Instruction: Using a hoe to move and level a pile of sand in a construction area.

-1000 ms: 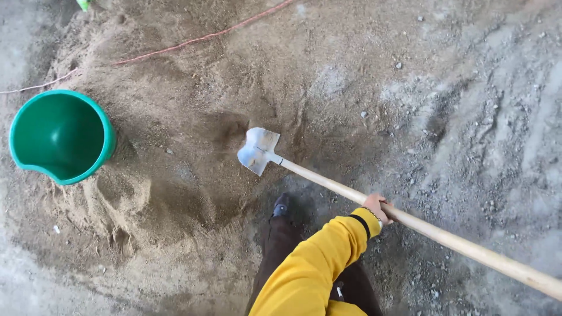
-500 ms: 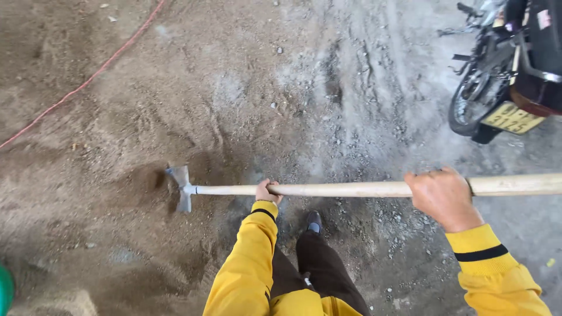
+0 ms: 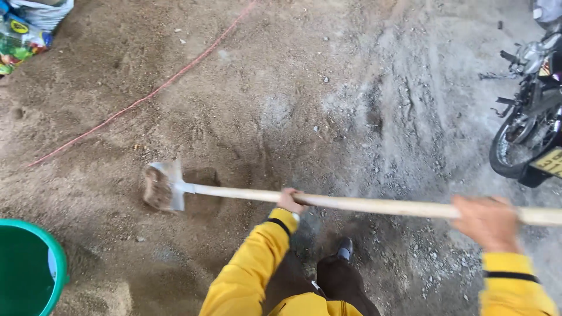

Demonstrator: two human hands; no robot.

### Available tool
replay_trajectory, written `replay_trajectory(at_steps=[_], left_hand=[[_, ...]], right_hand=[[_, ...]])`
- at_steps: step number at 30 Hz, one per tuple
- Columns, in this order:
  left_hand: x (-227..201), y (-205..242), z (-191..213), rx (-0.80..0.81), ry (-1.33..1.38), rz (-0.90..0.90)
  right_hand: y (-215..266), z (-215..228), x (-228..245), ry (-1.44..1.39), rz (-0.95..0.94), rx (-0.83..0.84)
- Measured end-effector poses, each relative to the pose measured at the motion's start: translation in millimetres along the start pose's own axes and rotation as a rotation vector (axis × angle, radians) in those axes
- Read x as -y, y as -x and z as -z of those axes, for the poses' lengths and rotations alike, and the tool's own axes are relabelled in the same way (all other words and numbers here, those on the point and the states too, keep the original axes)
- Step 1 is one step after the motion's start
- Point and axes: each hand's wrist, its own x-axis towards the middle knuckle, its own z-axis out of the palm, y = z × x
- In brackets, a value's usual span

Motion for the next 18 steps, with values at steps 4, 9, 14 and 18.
replay_trajectory(at_steps=[4,9,14,18], left_hand=[[-13,-72,156,-0.48,1.391,0.461],[-59,-56,311,-0.697,1.519,0.276],[-138,0,282,-0.694,1.538,0.248],[-127,-39,190,-0.571,1.628,0.118]], right_hand=[[-70,77,122,-0.068,0.107,-0.512],[-99,214,217,-0.229,0.362,-1.041],[-107,203,182,-0.184,0.406,-1.04],[-106,179,97,0.159,0.229,-0.82]])
